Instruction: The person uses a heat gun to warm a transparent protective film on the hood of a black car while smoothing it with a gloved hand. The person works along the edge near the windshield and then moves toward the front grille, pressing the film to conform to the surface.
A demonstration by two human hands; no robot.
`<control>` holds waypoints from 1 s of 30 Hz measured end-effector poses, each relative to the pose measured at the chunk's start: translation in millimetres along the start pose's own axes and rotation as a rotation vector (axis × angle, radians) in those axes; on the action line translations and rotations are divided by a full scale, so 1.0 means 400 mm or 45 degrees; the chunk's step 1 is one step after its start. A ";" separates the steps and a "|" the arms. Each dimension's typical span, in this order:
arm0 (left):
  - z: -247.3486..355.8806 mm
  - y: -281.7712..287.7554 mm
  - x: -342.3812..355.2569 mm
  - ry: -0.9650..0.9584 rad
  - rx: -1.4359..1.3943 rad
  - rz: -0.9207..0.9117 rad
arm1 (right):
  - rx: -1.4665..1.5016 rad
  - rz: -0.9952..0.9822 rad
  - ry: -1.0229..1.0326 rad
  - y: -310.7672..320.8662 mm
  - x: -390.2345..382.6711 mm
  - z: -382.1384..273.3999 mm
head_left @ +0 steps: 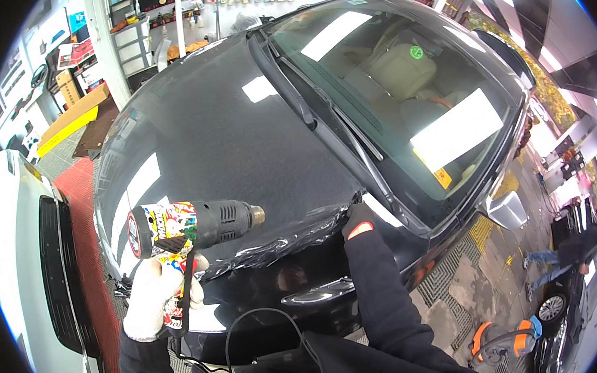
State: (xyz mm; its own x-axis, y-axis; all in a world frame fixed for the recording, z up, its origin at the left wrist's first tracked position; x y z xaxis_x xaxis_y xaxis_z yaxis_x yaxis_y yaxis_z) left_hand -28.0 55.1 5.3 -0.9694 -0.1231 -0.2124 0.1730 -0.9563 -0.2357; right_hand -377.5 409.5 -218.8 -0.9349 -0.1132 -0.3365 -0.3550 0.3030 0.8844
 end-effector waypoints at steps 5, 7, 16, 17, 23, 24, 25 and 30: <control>-0.006 -0.045 0.022 0.020 -0.026 0.075 | 2.075 0.055 -0.170 -0.046 -0.068 -0.033; -0.003 -0.064 0.036 -0.013 -0.095 0.115 | 2.536 -0.050 -0.236 -0.043 -0.100 -0.072; -0.001 -0.058 0.134 0.043 -0.146 0.091 | 2.482 -0.226 -0.147 -0.008 -0.133 -0.125; -0.010 -0.054 0.139 0.069 -0.160 0.083 | 2.495 -0.235 -0.165 -0.011 -0.135 -0.127; -0.034 -0.038 0.137 0.139 -0.246 -0.008 | 2.452 -0.149 -0.265 0.007 -0.165 -0.130; -0.035 -0.036 0.138 0.151 -0.241 -0.019 | 2.455 -0.151 -0.242 0.009 -0.167 -0.132; -0.034 -0.035 0.138 0.161 -0.235 -0.032 | 2.445 -0.129 -0.224 0.010 -0.167 -0.129; -0.021 -0.041 0.137 0.115 -0.245 -0.021 | 2.399 -0.089 -0.146 -0.012 -0.152 -0.090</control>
Point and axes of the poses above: each hand's wrist, its own x-axis towards the middle knuckle, its own y-axis out of the back of the hand, z = x × y, the point moved 7 cm from there along x, towards the middle knuckle, and after that the axes turned 11 degrees about -z, right-handed, at the moved point
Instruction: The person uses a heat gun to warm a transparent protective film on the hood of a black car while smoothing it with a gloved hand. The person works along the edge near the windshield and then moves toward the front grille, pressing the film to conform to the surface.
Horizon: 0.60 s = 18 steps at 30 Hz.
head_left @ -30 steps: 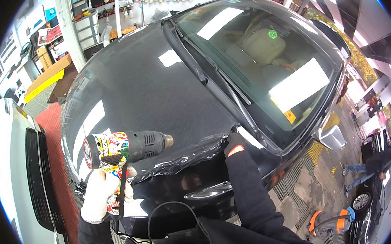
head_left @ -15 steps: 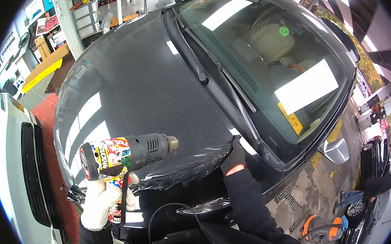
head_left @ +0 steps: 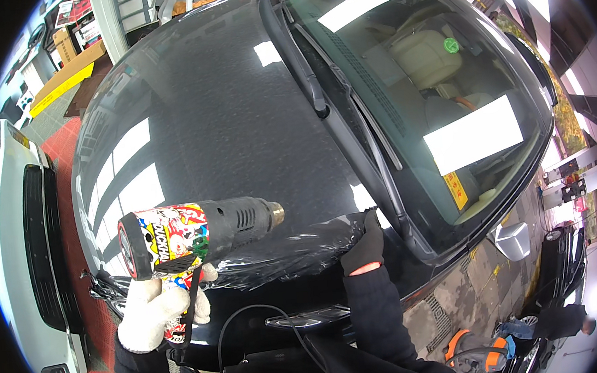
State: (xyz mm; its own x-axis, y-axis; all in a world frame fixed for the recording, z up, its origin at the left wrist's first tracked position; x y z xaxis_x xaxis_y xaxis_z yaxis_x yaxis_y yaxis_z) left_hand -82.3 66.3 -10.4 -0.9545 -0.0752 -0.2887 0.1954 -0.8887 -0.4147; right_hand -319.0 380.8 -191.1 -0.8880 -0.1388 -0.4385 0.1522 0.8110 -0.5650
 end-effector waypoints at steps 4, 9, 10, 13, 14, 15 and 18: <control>0.005 0.000 -0.002 -0.036 -0.029 0.006 | -0.001 0.032 0.029 0.019 0.004 0.006; -0.002 0.011 0.001 0.019 0.008 -0.007 | -0.052 -0.005 0.045 -0.005 -0.022 -0.009; -0.003 0.011 0.000 0.024 0.012 -0.011 | -0.060 -0.046 0.080 -0.015 -0.027 -0.017; -0.008 0.010 0.000 0.036 -0.011 -0.029 | -0.180 0.019 0.104 -0.018 -0.038 -0.030; -0.008 0.009 -0.001 0.026 -0.003 -0.019 | -0.123 -0.044 0.084 -0.028 -0.038 -0.028; -0.008 0.010 -0.004 0.013 -0.012 -0.003 | -0.075 -0.041 0.057 -0.028 -0.041 -0.025; -0.013 0.010 -0.003 0.022 -0.014 0.005 | 0.015 -0.051 0.014 -0.027 -0.042 -0.018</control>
Point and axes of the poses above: each hand's wrist, its own x-axis towards the middle knuckle, its own y-axis out of the back of the hand, z = x × y, the point moved 7 cm from there along x, towards the middle knuckle, and after that the axes turned 11 degrees about -z, right-handed, at the moved point
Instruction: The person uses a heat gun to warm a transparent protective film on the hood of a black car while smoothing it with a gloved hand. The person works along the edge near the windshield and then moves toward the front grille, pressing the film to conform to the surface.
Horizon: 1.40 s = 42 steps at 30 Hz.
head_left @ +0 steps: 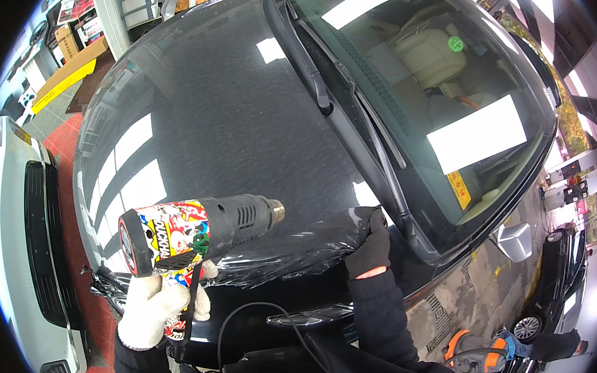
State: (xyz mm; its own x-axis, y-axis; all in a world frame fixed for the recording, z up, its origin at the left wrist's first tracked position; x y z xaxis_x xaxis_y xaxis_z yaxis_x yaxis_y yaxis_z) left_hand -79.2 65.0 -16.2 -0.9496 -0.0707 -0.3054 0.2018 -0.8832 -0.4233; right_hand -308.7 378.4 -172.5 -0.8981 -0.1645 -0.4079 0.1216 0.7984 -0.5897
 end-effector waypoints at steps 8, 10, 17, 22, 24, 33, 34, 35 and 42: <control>0.011 -0.018 0.006 -0.014 0.069 -0.002 | -0.330 -0.179 0.098 0.011 0.005 -0.036; 0.013 -0.026 0.005 -0.062 0.101 0.001 | -0.263 -0.152 -0.024 0.029 0.005 -0.043; -0.001 -0.006 -0.025 -0.162 0.085 -0.085 | -0.383 -0.021 -0.242 0.080 0.066 -0.064; -0.009 0.005 -0.050 -0.134 0.058 -0.223 | -1.188 -0.379 0.205 0.120 0.114 -0.112; -0.006 0.009 -0.059 -0.156 0.087 -0.181 | -1.843 -0.501 0.659 0.098 0.099 -0.143; 0.001 -0.020 -0.094 -0.160 0.140 0.003 | -0.846 -0.142 -0.255 0.118 0.205 -0.118; 0.009 -0.031 -0.092 -0.204 0.160 0.035 | -0.907 -0.090 -0.293 0.121 0.213 -0.110; 0.011 -0.041 -0.089 -0.182 0.183 0.061 | -0.891 -0.062 -0.296 0.122 0.224 -0.104; 0.046 -0.083 -0.064 -0.175 0.182 0.189 | -1.130 -0.116 -0.250 0.152 0.302 -0.064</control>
Point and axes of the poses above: each hand's wrist, its own x-axis towards the middle knuckle, its own y-axis out of the back of the hand, z = x × y, the point moved 7 cm from there along x, towards the middle knuckle, and after that the axes turned 11 degrees about -z, right-handed, at the moved point
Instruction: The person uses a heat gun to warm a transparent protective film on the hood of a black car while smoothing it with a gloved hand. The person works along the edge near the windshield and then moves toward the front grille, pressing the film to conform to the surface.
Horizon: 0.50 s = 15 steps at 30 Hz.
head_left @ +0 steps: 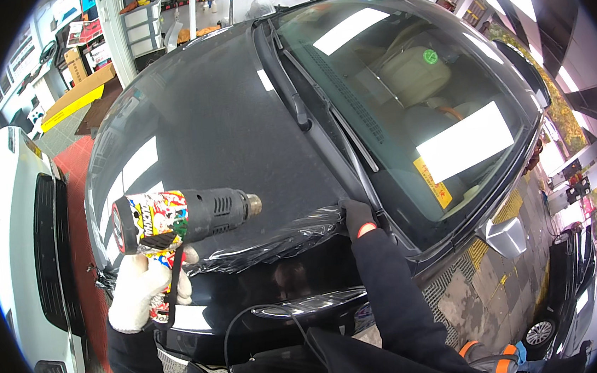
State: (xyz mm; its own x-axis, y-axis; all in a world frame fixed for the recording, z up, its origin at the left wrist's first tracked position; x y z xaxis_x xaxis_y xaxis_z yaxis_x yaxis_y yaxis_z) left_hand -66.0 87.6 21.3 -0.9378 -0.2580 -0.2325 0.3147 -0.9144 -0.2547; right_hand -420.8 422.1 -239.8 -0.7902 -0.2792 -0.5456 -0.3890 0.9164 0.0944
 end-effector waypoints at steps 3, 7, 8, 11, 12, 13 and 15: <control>0.022 -0.017 0.026 -0.117 0.002 -0.038 | -0.033 0.046 -0.009 0.009 -0.019 0.011; 0.008 -0.030 0.056 -0.063 -0.003 -0.044 | 0.291 0.114 0.081 -0.016 -0.073 -0.007; 0.006 -0.033 0.062 -0.067 -0.030 -0.052 | 0.359 0.118 0.121 -0.023 -0.095 -0.014; -0.003 -0.029 0.077 -0.060 -0.071 -0.054 | 0.465 0.145 0.200 -0.043 -0.142 -0.043; -0.005 -0.028 0.078 -0.061 -0.089 -0.063 | 0.480 0.145 0.179 -0.046 -0.156 -0.043; -0.009 -0.026 0.079 -0.029 -0.091 -0.070 | 0.511 0.143 0.154 -0.048 -0.165 -0.044; -0.015 -0.028 0.080 0.016 -0.122 -0.109 | 0.590 0.139 0.163 -0.053 -0.176 -0.048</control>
State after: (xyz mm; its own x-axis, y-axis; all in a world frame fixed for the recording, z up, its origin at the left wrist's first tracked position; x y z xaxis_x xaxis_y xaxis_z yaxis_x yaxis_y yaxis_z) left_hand -98.8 91.5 10.9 -0.9601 -0.1755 -0.2179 0.2466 -0.8987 -0.3627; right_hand -366.3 416.9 -187.3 -0.8778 -0.1810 -0.4436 -0.0721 0.9653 -0.2511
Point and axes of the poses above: each hand's wrist, its own x-axis towards the middle knuckle, its own y-axis out of the back of the hand, z = x × y, the point moved 7 cm from there along x, towards the middle knuckle, and after that the axes turned 11 degrees about -z, right-handed, at the moved point
